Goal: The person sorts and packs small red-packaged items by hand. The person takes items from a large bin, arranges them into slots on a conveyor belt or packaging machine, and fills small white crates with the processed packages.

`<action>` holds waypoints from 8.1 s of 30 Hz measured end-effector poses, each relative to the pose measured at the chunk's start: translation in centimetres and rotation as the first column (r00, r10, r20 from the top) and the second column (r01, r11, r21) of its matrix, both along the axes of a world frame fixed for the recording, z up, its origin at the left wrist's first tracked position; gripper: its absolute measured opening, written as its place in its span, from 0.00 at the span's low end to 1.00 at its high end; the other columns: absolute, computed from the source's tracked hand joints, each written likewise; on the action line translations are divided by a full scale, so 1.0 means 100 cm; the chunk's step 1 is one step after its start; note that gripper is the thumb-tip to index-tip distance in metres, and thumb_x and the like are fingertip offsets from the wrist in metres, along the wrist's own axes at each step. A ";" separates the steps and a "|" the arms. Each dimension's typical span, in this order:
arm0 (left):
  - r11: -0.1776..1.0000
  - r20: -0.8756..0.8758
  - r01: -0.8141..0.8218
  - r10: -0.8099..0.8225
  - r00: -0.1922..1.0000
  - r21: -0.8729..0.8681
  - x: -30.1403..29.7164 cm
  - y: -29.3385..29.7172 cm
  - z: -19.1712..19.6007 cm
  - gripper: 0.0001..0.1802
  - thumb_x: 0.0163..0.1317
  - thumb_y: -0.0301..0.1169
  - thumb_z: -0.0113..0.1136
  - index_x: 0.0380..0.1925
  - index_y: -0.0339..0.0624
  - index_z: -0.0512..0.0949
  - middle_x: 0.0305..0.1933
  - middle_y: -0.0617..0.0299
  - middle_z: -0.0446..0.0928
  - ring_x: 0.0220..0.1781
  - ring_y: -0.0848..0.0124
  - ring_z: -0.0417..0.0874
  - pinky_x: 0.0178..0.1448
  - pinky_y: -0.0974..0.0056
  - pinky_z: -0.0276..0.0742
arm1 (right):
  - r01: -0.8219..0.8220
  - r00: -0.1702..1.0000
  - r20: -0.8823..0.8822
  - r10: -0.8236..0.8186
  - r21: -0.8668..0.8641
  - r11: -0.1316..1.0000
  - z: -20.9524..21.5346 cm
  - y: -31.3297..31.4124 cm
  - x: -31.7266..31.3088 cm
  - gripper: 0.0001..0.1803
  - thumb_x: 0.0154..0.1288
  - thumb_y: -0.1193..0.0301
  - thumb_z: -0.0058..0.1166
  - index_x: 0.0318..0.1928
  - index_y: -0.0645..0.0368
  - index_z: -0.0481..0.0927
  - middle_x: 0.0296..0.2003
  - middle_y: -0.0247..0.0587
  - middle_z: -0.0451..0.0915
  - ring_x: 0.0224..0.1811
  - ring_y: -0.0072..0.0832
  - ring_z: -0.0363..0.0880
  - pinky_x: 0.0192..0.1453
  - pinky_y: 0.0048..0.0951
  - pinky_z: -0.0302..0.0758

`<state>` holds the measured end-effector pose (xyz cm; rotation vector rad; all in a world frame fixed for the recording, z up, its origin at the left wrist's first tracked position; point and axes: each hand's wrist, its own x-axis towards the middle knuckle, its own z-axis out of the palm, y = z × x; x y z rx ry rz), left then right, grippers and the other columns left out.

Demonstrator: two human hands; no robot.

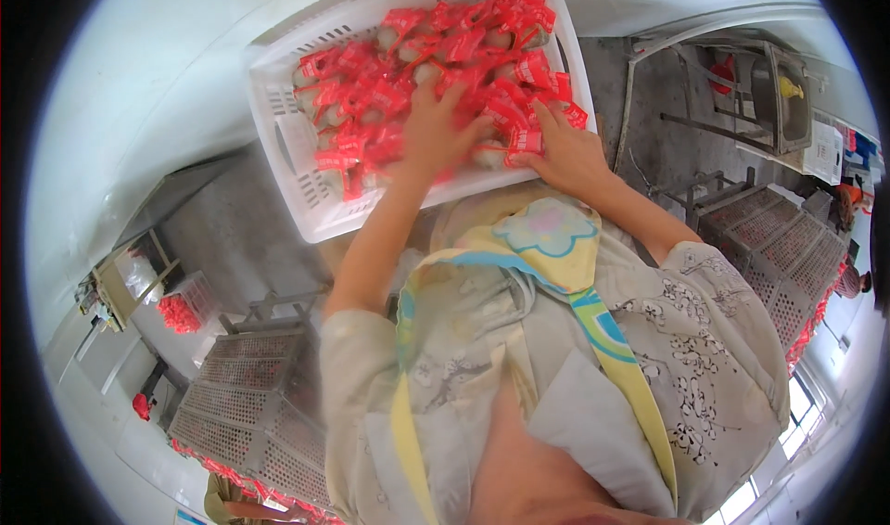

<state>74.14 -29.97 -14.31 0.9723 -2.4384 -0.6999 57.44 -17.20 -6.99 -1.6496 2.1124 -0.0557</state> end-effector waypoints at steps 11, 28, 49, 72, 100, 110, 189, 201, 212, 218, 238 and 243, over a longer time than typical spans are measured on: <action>0.999 0.099 -0.033 0.031 0.995 0.023 0.004 -0.011 -0.026 0.15 0.55 0.35 0.58 0.43 0.47 0.72 0.44 0.51 0.69 0.42 0.54 0.75 0.36 0.54 0.75 | 0.000 1.000 -0.002 0.000 -0.216 0.976 -0.017 0.006 0.023 0.34 0.49 0.58 0.61 0.55 0.60 0.67 0.44 0.48 0.67 0.43 0.42 0.73 0.38 0.41 0.73; 0.920 -0.336 -0.217 0.328 0.883 0.327 0.057 -0.013 -0.061 0.10 0.61 0.29 0.53 0.40 0.34 0.71 0.40 0.47 0.74 0.42 0.54 0.75 0.46 0.59 0.70 | -0.244 0.961 -0.095 0.260 0.149 0.958 -0.027 -0.004 0.045 0.13 0.47 0.65 0.59 0.34 0.58 0.77 0.36 0.42 0.75 0.38 0.41 0.78 0.37 0.42 0.73; 0.943 -0.273 -0.243 0.302 0.914 0.229 0.074 0.025 -0.057 0.14 0.59 0.34 0.54 0.43 0.42 0.71 0.44 0.51 0.71 0.44 0.51 0.74 0.45 0.55 0.71 | -0.515 0.855 -0.114 0.507 -0.066 0.854 -0.050 0.019 0.052 0.33 0.43 0.67 0.62 0.54 0.55 0.67 0.44 0.40 0.70 0.47 0.37 0.71 0.40 0.38 0.73; 0.457 -0.455 -0.092 0.889 0.043 0.885 0.175 0.038 0.022 0.16 0.64 0.36 0.53 0.43 0.34 0.73 0.39 0.57 0.78 0.35 0.69 0.79 0.36 0.64 0.76 | 0.355 0.237 0.864 -0.445 0.349 0.867 -0.014 0.017 0.094 0.11 0.63 0.71 0.52 0.41 0.67 0.76 0.34 0.37 0.79 0.31 0.19 0.76 0.37 0.23 0.75; 0.379 -0.466 -0.411 0.874 -0.134 0.829 0.211 0.128 0.040 0.13 0.60 0.31 0.55 0.38 0.32 0.73 0.33 0.50 0.79 0.35 0.65 0.78 0.42 0.61 0.72 | 0.158 0.004 0.991 -0.133 0.131 0.979 0.086 -0.006 0.232 0.11 0.64 0.74 0.50 0.45 0.67 0.73 0.39 0.45 0.79 0.38 0.28 0.80 0.43 0.28 0.80; 0.463 -0.558 -0.315 0.645 -0.522 0.829 0.335 0.228 0.099 0.10 0.63 0.29 0.53 0.37 0.32 0.73 0.33 0.59 0.78 0.32 0.76 0.75 0.38 0.68 0.72 | -0.266 0.049 0.998 0.036 -0.022 0.964 0.134 0.055 0.367 0.12 0.64 0.74 0.50 0.46 0.68 0.74 0.40 0.44 0.79 0.38 0.25 0.79 0.42 0.26 0.79; -0.739 -0.627 0.345 -0.674 -0.392 0.579 -0.357 0.026 0.120 0.13 0.62 0.30 0.55 0.44 0.35 0.76 0.34 0.64 0.78 0.32 0.80 0.77 0.34 0.74 0.71 | -0.472 -0.630 0.775 0.057 -0.324 -0.820 0.038 -0.138 -0.063 0.09 0.59 0.73 0.54 0.40 0.62 0.80 0.26 0.34 0.81 0.28 0.14 0.72 0.33 0.20 0.69; -0.705 -0.477 0.299 -0.674 -0.564 0.643 -0.375 0.054 0.086 0.07 0.59 0.29 0.58 0.31 0.34 0.80 0.24 0.69 0.77 0.25 0.82 0.73 0.29 0.75 0.69 | -0.471 -0.369 0.929 0.002 -0.185 -0.862 0.016 -0.098 -0.061 0.09 0.60 0.70 0.54 0.36 0.63 0.80 0.23 0.31 0.78 0.25 0.15 0.72 0.31 0.19 0.70; -0.383 -0.173 0.488 -0.890 -0.421 0.785 -0.389 0.057 0.054 0.09 0.56 0.30 0.58 0.24 0.35 0.76 0.19 0.66 0.75 0.19 0.78 0.73 0.23 0.72 0.67 | -0.164 -0.908 0.403 0.113 -0.094 -0.982 0.001 -0.064 -0.059 0.15 0.53 0.57 0.49 0.28 0.53 0.83 0.26 0.47 0.80 0.33 0.47 0.78 0.39 0.44 0.72; -0.325 -0.110 0.521 -0.910 -0.401 0.789 -0.371 0.095 0.033 0.09 0.52 0.31 0.58 0.24 0.35 0.77 0.18 0.64 0.74 0.19 0.76 0.73 0.24 0.70 0.68 | -0.396 -0.783 0.585 0.211 -0.207 -0.895 -0.018 -0.051 -0.053 0.16 0.55 0.58 0.50 0.25 0.58 0.82 0.22 0.47 0.78 0.27 0.43 0.78 0.33 0.38 0.72; -0.474 -0.176 0.695 -0.872 -0.457 0.541 -0.354 0.124 0.028 0.09 0.56 0.31 0.60 0.31 0.35 0.78 0.26 0.62 0.79 0.26 0.76 0.77 0.32 0.70 0.74 | -0.227 -0.959 0.273 0.079 -0.568 -0.791 0.003 -0.016 -0.031 0.09 0.52 0.65 0.59 0.31 0.56 0.78 0.33 0.40 0.75 0.33 0.39 0.78 0.34 0.38 0.75; -0.506 -0.288 0.768 -0.861 -0.420 0.392 -0.351 0.136 0.043 0.09 0.56 0.29 0.59 0.35 0.36 0.76 0.27 0.62 0.78 0.27 0.74 0.78 0.33 0.69 0.74 | -0.090 -0.985 0.171 -0.005 -0.546 -0.833 0.010 0.021 -0.033 0.10 0.51 0.64 0.59 0.34 0.51 0.78 0.33 0.38 0.73 0.37 0.38 0.76 0.37 0.39 0.74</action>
